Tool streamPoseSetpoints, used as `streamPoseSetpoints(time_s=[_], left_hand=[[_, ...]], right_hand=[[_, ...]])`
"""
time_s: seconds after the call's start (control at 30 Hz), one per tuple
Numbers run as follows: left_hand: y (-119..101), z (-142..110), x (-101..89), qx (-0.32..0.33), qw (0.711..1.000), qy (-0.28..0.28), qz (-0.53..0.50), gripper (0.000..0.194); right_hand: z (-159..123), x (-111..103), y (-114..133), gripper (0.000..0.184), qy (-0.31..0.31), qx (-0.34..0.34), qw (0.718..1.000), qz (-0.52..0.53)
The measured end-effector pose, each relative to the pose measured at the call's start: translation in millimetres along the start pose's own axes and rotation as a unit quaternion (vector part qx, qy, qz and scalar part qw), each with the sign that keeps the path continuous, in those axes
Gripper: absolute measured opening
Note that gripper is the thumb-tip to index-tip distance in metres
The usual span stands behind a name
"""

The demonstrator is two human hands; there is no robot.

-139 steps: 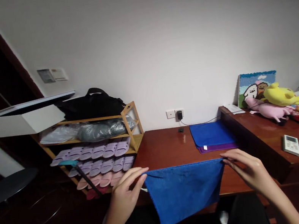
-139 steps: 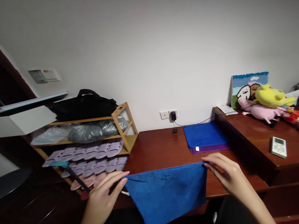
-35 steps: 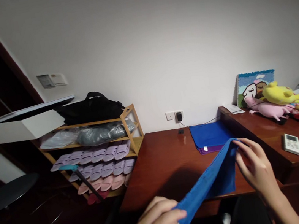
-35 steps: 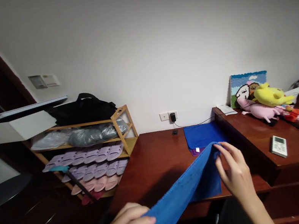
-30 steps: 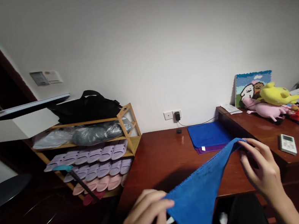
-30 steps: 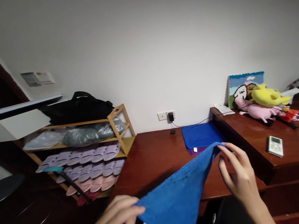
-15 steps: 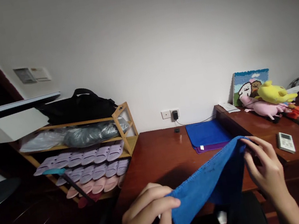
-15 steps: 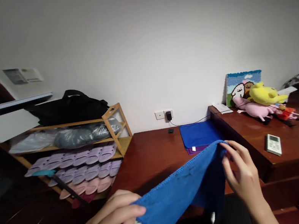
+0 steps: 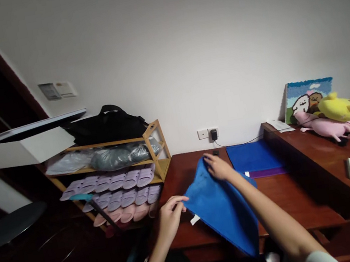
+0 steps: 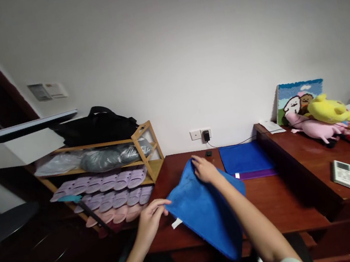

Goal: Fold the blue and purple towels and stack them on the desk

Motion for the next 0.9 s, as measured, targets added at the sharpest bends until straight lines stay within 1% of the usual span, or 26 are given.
streamPoseSetpoints(time_s=[0.03, 0.07, 0.1, 0.13, 0.17, 0.2, 0.23, 0.27, 0.3, 0.37, 0.4, 0.47, 0.53, 0.6, 0.67, 0.77, 0.83, 0.9], left_hand=[[37.1, -2.0, -0.3, -0.047, 0.999, 0.002, 0.027, 0.034], [73.5, -6.9, -1.6, -0.094, 0.994, 0.007, 0.056, 0.037], [106.9, -13.8, -3.2, -0.132, 0.987, 0.021, 0.087, 0.041], [135.7, -21.6, -5.0, -0.156, 0.981, 0.041, 0.111, 0.041], [159.3, -28.9, -10.3, -0.17, 0.976, 0.041, 0.13, 0.041], [178.7, -35.8, -15.5, -0.182, 0.971, 0.043, 0.146, 0.041], [192.7, -41.4, -20.1, -0.185, 0.969, 0.045, 0.157, 0.04], [202.2, -45.8, -24.1, -0.184, 0.968, 0.046, 0.164, 0.039], [207.7, -48.7, -26.6, -0.18, 0.968, 0.049, 0.169, 0.038], [209.8, -51.0, -27.5, -0.169, 0.968, 0.06, 0.178, 0.036], [208.0, -51.1, -26.4, -0.163, 0.967, 0.066, 0.185, 0.034], [202.4, -50.5, -22.1, -0.154, 0.963, 0.079, 0.208, 0.03], [197.4, -50.4, -18.1, -0.149, 0.955, 0.085, 0.241, 0.025], [195.0, -51.6, -16.6, -0.146, 0.944, 0.086, 0.284, 0.023], [195.1, -54.2, -17.4, -0.146, 0.927, 0.093, 0.332, 0.025], [195.9, -60.0, -18.9, -0.149, 0.895, 0.14, 0.396, 0.025], [187.1, -59.9, -18.5, -0.121, 0.878, 0.158, 0.435, 0.02], [166.5, -53.4, -13.3, -0.049, 0.869, 0.135, 0.473, 0.017]], right_hand=[[0.4, 32.9, 4.9, 0.059, 0.043, -0.001, 0.999, 0.007], [-6.2, 62.7, 8.2, 0.06, 0.073, 0.005, 0.997, 0.015], [-18.7, 88.5, 10.0, 0.06, 0.091, 0.015, 0.995, 0.028], [-35.8, 110.8, 9.7, 0.057, 0.104, 0.03, 0.993, 0.04], [-56.3, 129.4, 7.1, 0.054, 0.112, 0.048, 0.991, 0.046], [-78.4, 143.6, 2.7, 0.052, 0.115, 0.067, 0.99, 0.045], [-100.9, 153.2, -4.1, 0.05, 0.11, 0.092, 0.989, 0.038], [-122.8, 159.0, -12.9, 0.048, 0.101, 0.124, 0.987, 0.027], [-143.5, 162.3, -22.7, 0.048, 0.093, 0.159, 0.983, 0.01], [-178.6, 164.9, -42.1, 0.052, 0.087, 0.229, 0.969, -0.026], [-191.3, 165.8, -49.7, 0.055, 0.091, 0.252, 0.963, -0.04], [-204.6, 168.3, -59.3, 0.058, 0.102, 0.269, 0.956, -0.053], [-202.7, 170.7, -64.0, 0.059, 0.112, 0.256, 0.959, -0.049], [-190.5, 171.5, -67.2, 0.059, 0.123, 0.227, 0.965, -0.039], [-174.4, 171.4, -69.8, 0.061, 0.138, 0.19, 0.972, -0.025], [-157.3, 170.4, -74.9, 0.063, 0.15, 0.148, 0.977, -0.004], [-156.2, 169.1, -82.0, 0.065, 0.14, 0.157, 0.978, -0.006], [-162.6, 168.8, -89.9, 0.065, 0.129, 0.186, 0.974, -0.016]])
Point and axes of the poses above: each hand's wrist, its own z-axis towards the middle knuckle, its own x-axis out of the palm, y = z × x, the point moved 8 cm from there along z, towards the middle knuckle, and after that the axes turned 4 degrees about -y, right-handed, at the moved point
